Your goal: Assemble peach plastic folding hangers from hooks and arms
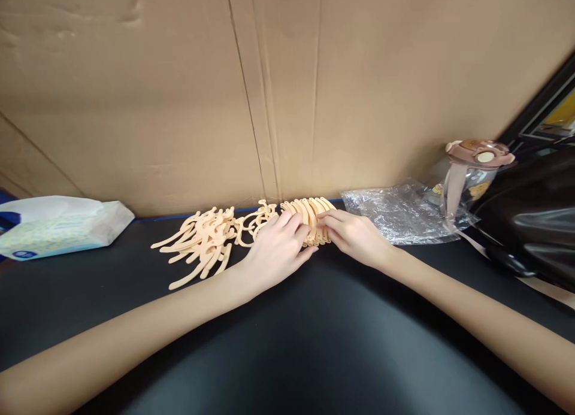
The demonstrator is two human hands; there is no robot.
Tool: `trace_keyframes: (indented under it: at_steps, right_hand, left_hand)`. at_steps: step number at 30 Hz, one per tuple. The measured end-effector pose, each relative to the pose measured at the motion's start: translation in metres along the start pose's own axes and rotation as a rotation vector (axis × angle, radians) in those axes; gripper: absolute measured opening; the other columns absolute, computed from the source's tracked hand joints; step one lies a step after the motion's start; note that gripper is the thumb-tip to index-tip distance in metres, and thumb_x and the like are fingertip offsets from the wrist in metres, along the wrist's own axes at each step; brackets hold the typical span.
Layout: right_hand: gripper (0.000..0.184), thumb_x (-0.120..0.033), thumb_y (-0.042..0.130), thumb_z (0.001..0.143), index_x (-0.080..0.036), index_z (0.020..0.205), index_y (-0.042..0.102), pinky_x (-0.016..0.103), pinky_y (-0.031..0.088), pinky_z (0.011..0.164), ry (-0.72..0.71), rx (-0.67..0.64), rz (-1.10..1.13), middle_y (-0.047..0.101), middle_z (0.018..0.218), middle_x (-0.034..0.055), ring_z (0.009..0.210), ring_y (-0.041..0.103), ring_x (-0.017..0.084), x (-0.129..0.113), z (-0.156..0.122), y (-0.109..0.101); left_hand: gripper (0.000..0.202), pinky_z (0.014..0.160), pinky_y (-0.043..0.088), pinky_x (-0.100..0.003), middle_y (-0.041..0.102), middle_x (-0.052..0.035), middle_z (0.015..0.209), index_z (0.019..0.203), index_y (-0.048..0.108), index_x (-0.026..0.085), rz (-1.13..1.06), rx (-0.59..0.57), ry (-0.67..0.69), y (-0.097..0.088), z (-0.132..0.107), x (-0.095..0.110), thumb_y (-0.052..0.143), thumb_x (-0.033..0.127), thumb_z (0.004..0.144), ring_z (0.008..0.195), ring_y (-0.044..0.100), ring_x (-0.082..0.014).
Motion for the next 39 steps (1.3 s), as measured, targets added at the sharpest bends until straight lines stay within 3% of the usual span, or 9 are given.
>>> trace_keyframes:
  at_steps: [6,11,19,24,27,29,32,35,39]
  right_hand:
    - [0.028,-0.016,0.038,0.091,-0.021,0.11,0.057,0.036,0.055,0.083,0.061,-0.004,0.077,0.063,0.114,0.0055,0.101,0.063,0.02,-0.002,-0.002,-0.001]
    - [0.029,-0.016,0.037,0.092,-0.022,0.113,0.056,0.037,0.054,0.084,0.083,0.007,0.12,0.061,0.119,0.0057,0.101,0.063,0.02,-0.001,-0.003,0.0]
    - [0.042,-0.035,0.051,0.09,-0.021,0.129,0.043,0.036,0.055,0.075,0.171,0.32,-0.012,0.05,0.13,0.0119,0.102,0.06,0.024,-0.01,0.011,-0.032]
    - [0.022,-0.035,0.046,0.093,-0.019,0.095,0.062,0.034,0.05,0.069,0.092,0.32,-0.069,0.065,0.088,0.0079,0.08,0.061,0.021,-0.024,0.026,-0.051]
    - [0.025,-0.039,0.05,0.091,-0.019,0.085,0.063,0.032,0.05,0.064,0.184,0.284,0.179,0.064,0.084,0.0067,0.072,0.06,0.018,-0.022,0.031,-0.049]
    - [0.027,-0.042,0.057,0.086,-0.019,0.1,0.062,0.03,0.051,0.061,0.305,0.256,0.447,0.064,0.082,0.0047,0.069,0.061,0.016,-0.014,0.034,-0.042]
    - [0.061,-0.041,0.066,0.078,-0.019,0.13,0.042,0.028,0.051,0.052,0.487,0.168,0.779,0.063,0.075,0.0003,0.055,0.058,0.013,-0.002,0.042,-0.026]
    - [0.051,-0.037,0.065,0.077,-0.017,0.122,0.052,0.024,0.046,0.047,0.588,0.084,0.784,0.06,0.065,-0.0015,0.051,0.054,0.012,0.006,0.054,-0.01]
    - [0.036,-0.032,0.062,0.079,-0.012,0.108,0.062,0.024,0.045,0.051,0.67,0.015,0.598,0.061,0.063,-0.0004,0.054,0.056,0.012,0.007,0.063,0.006]
  left_hand:
    - [0.015,0.074,0.046,-0.035,0.061,-0.0099,0.086,0.086,0.063,0.01,-0.048,-0.014,-0.054,0.008,0.013,0.001,0.051,0.019,0.087,0.091,0.053,-0.0254]
    - [0.009,0.067,0.046,-0.032,0.062,-0.0068,0.085,0.08,0.06,0.015,-0.126,0.023,-0.239,0.003,0.018,-0.006,0.052,0.018,0.085,0.086,0.056,-0.0229]
    - [0.008,0.058,0.036,-0.026,0.059,0.0024,0.08,0.079,0.059,0.019,-0.527,0.201,-0.451,-0.044,0.022,-0.025,0.058,0.026,0.083,0.07,0.054,-0.0128]
    - [0.024,0.057,0.036,-0.025,0.056,0.002,0.072,0.077,0.06,0.019,-0.828,0.223,-0.417,-0.065,0.02,-0.03,0.05,0.037,0.091,0.065,0.051,-0.0116]
    - [0.032,0.06,0.039,-0.026,0.059,0.0008,0.077,0.091,0.06,0.022,-0.83,0.142,-0.422,-0.059,0.011,-0.035,0.041,0.047,0.094,0.07,0.054,-0.0137]
    - [0.028,0.067,0.043,-0.028,0.062,-0.0006,0.09,0.105,0.056,0.023,-0.738,0.077,-0.41,-0.047,0.003,-0.036,0.043,0.045,0.094,0.079,0.057,-0.016]
    - [0.021,0.084,0.044,-0.035,0.06,-0.0044,0.105,0.107,0.058,0.02,-0.477,-0.03,-0.247,-0.024,-0.009,-0.032,0.055,0.03,0.089,0.099,0.054,-0.0214]
    - [0.026,0.091,0.043,-0.038,0.058,-0.0062,0.11,0.113,0.059,0.019,-0.335,-0.07,-0.064,-0.003,-0.014,-0.026,0.057,0.025,0.088,0.106,0.05,-0.0231]
    - [0.017,0.089,0.043,-0.038,0.06,-0.0057,0.101,0.102,0.064,0.019,-0.28,-0.032,-0.052,0.006,-0.013,-0.026,0.053,0.022,0.09,0.101,0.051,-0.0226]
Point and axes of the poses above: each hand's wrist, its own z-axis towards the middle knuckle, its own y-axis out of the palm, x = y × z, the point moved 2 cm from there along z, towards the middle knuckle
